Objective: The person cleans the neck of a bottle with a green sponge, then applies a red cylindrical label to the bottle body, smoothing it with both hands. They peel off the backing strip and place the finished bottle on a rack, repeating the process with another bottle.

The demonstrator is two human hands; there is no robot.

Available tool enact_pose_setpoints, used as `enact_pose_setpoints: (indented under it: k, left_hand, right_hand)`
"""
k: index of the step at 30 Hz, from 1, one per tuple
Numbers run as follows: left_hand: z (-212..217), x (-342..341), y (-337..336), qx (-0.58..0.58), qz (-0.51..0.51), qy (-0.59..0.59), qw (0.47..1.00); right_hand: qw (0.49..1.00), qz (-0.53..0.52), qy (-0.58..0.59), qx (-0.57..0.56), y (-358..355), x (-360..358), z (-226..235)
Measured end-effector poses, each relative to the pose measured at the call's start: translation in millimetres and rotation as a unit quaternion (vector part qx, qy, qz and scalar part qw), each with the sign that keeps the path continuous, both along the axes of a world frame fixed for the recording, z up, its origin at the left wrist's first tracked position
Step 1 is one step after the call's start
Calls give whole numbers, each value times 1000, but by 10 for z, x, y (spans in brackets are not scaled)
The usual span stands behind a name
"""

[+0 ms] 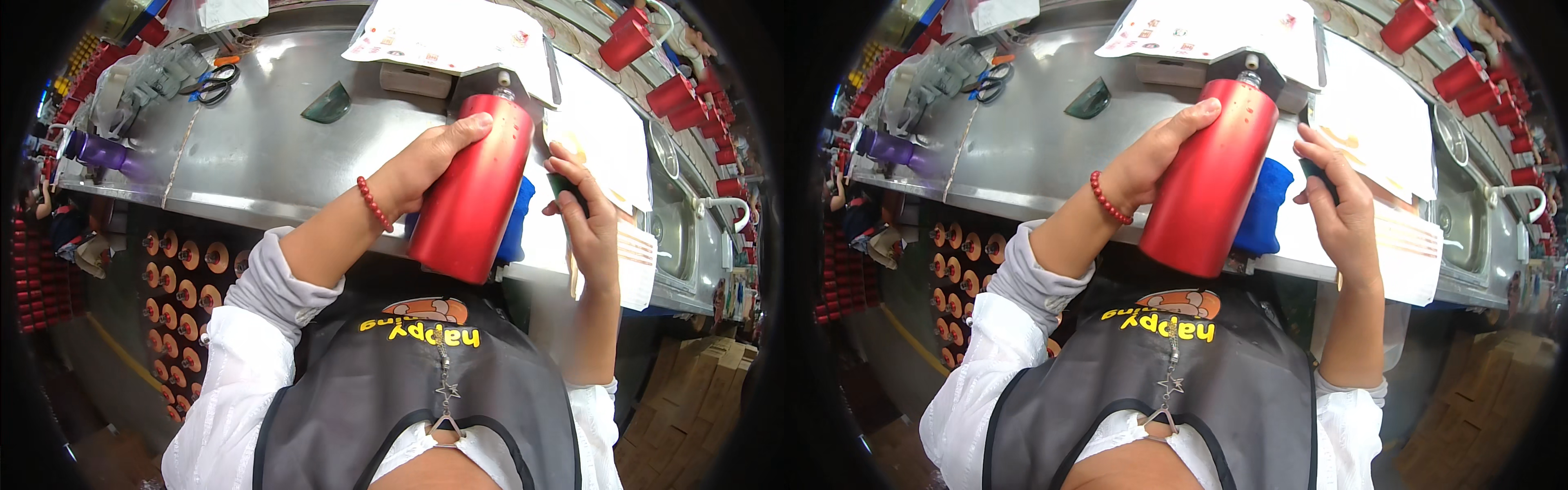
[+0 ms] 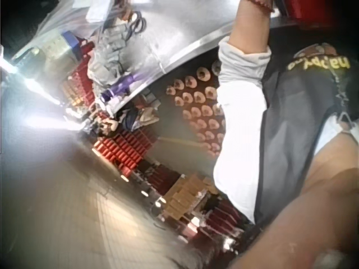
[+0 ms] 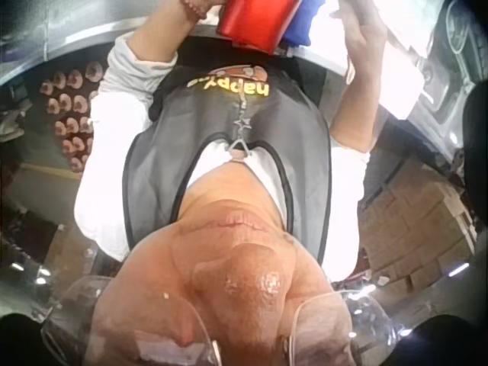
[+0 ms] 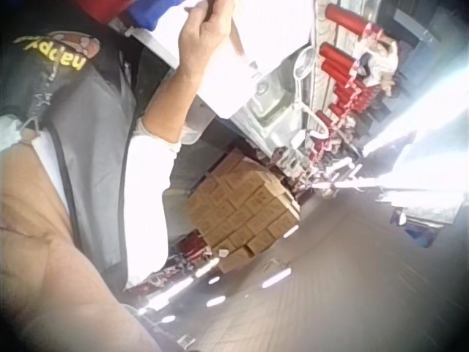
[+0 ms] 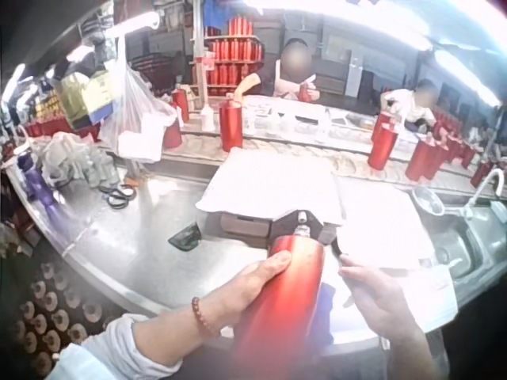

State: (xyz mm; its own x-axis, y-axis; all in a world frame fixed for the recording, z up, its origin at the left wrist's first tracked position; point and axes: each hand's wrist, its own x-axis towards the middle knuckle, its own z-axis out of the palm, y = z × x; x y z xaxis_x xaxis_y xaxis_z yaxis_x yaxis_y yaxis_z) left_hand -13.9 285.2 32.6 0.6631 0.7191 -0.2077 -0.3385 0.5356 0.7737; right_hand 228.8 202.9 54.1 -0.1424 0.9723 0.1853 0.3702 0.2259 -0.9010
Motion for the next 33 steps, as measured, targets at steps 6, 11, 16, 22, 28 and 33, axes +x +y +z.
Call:
enact_pose_setpoints:
  k: [6,11,16,22,28,33]
  left_hand:
    - [-94,329,199,19,46,30,998]
    - [-150,388,43,63,153,100,981]
    - [-176,370,-232,174,166,64,968]
    - [-347,254,-391,358,189,166,899]
    - [-363,250,-474,356,222,152,895]
    - [-398,208,-476,341,218,129,905]
  right_hand:
    - [996,-30,-69,53,-145,182,-124]
    - [986,-80,-112,91,-150,583,-152]
    - [936,-147,-311,81,193,1293,-361]
    - [907,-105,-405,43,681,1376,-405]
    - [895,-27,-392,209,1695,1073,-371]
    - [874,-129,-441,159,2876,953,-674]
